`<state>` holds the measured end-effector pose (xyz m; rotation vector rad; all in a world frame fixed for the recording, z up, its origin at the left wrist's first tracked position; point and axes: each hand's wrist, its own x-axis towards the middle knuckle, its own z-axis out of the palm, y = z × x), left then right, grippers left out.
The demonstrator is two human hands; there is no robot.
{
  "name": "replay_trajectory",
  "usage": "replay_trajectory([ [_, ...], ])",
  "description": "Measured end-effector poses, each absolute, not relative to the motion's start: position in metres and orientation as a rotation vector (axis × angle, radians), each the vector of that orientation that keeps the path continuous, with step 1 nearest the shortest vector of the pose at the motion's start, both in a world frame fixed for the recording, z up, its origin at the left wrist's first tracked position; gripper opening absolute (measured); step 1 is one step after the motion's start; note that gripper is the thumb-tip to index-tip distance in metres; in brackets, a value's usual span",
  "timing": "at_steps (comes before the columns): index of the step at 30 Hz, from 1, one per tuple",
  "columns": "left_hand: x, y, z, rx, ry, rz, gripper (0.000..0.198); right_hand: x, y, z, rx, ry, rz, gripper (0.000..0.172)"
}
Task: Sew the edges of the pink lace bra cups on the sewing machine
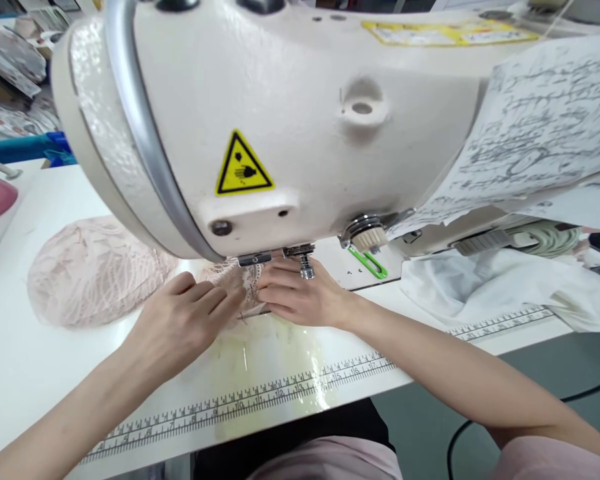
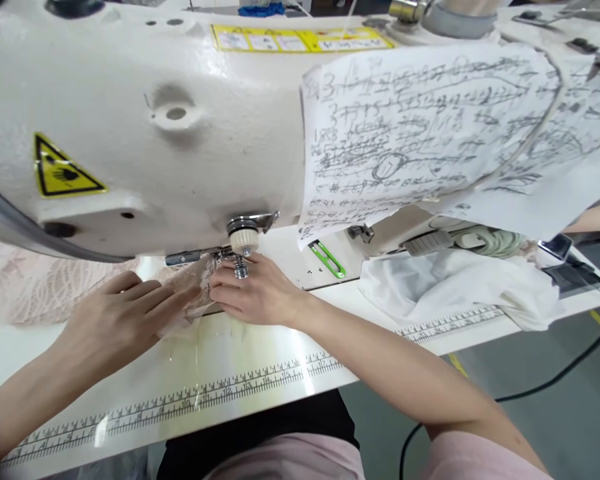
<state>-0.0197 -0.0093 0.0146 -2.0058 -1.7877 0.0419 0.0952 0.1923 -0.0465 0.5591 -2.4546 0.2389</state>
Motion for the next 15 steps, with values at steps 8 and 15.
replay_trajectory([
  [8, -0.020, -0.004, 0.010, -1.938, -1.736, -0.037, 0.032, 0.092, 0.186, -0.056, 0.557, -2.442, 0.227, 0.018],
  [15, -0.028, -0.004, -0.023, -2.043, -1.943, -0.262, 0.036, 0.093, 0.185, -0.054, 0.526, -2.414, 0.180, 0.024],
])
